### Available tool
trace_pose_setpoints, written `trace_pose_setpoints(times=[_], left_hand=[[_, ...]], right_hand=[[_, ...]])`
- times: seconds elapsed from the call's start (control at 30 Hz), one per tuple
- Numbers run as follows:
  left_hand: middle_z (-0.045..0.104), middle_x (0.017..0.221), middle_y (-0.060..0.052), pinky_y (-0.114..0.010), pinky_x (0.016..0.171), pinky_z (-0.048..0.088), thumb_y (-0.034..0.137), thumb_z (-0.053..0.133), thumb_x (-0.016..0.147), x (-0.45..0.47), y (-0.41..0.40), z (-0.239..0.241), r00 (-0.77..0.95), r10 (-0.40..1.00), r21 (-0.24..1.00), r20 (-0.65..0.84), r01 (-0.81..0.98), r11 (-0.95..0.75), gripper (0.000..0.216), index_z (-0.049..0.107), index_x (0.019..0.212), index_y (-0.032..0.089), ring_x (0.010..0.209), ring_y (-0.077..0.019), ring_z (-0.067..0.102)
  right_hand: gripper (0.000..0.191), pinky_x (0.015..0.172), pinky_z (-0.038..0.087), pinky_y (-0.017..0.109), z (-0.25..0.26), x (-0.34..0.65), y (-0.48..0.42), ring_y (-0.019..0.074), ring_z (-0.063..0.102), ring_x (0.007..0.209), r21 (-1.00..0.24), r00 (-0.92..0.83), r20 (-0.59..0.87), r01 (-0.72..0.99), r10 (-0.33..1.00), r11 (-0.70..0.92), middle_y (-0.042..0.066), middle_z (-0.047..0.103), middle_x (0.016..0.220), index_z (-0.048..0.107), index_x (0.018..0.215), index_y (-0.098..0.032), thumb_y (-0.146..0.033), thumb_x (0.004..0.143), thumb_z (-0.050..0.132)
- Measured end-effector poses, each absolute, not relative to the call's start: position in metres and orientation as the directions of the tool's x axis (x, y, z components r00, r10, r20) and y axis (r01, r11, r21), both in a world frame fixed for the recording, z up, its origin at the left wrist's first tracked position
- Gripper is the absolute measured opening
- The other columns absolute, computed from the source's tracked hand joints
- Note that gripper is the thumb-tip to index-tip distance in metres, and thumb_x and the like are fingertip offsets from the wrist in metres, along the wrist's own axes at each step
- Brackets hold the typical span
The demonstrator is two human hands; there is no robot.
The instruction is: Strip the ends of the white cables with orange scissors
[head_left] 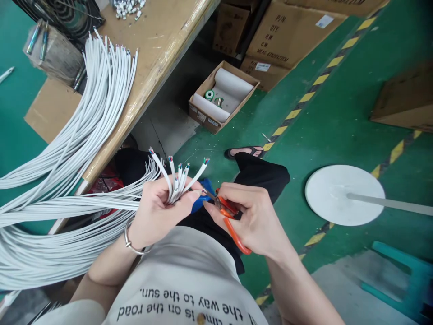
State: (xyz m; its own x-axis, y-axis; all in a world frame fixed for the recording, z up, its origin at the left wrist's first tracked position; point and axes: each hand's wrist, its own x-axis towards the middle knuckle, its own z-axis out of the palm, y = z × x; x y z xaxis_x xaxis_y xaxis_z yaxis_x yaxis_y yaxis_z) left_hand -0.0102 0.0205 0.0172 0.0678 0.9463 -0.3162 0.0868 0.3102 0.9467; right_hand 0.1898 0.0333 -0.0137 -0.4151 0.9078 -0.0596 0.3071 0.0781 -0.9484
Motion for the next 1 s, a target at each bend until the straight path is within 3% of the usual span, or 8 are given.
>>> trace_pose_setpoints(times=[0.5,0.63,0.8,1.0], left_hand=[[0.05,0.062,0.005,-0.021,0.049,0.028,0.029,0.075,0.096,-0.0109,0.0196,0.0166,0.085,0.949,0.951,-0.304,0.088,0.297,0.013,0.077,0.088,0.018,0.052,-0.0064,0.035],[0.052,0.061,0.005,-0.021,0.05,0.028,0.03,0.075,0.096,-0.0104,0.0213,0.0199,0.08,0.949,0.95,-0.304,0.093,0.297,0.014,0.078,0.088,0.018,0.052,-0.0061,0.035],[0.057,0.061,0.005,-0.019,0.048,0.03,0.028,0.074,0.097,-0.0118,0.0222,0.0217,0.09,0.937,0.942,-0.337,0.03,0.335,0.013,0.08,0.09,0.019,0.05,-0.0047,0.04],[0.058,0.062,0.004,-0.018,0.049,0.036,0.029,0.075,0.097,-0.0116,0.0234,0.0218,0.083,0.913,0.913,-0.399,-0.052,0.404,0.015,0.081,0.09,0.019,0.05,-0.0051,0.045]], right_hand=[[0.048,0.049,0.019,0.026,-0.0139,0.1884,0.0341,0.007,0.019,0.056,-0.934,-0.394,0.014,0.323,0.919,0.152,-0.007,0.024,0.058,0.02,0.066,-0.021,-0.005,0.081,0.062],[0.048,0.048,0.016,0.028,-0.0152,0.1879,0.0344,0.0072,0.019,0.055,-0.931,-0.364,0.029,0.33,0.931,0.158,-0.006,0.023,0.057,0.02,0.064,-0.021,-0.007,0.081,0.063],[0.051,0.047,0.015,0.028,-0.0171,0.1884,0.0356,0.0074,0.017,0.055,-0.93,-0.203,0.07,0.342,0.977,0.138,-0.006,0.022,0.057,0.023,0.059,-0.02,-0.012,0.089,0.064],[0.056,0.047,0.019,0.027,-0.0194,0.1906,0.0356,0.0075,0.021,0.052,-0.955,-0.144,0.005,0.294,0.99,0.048,-0.006,0.027,0.054,0.029,0.055,-0.019,-0.021,0.092,0.071]])
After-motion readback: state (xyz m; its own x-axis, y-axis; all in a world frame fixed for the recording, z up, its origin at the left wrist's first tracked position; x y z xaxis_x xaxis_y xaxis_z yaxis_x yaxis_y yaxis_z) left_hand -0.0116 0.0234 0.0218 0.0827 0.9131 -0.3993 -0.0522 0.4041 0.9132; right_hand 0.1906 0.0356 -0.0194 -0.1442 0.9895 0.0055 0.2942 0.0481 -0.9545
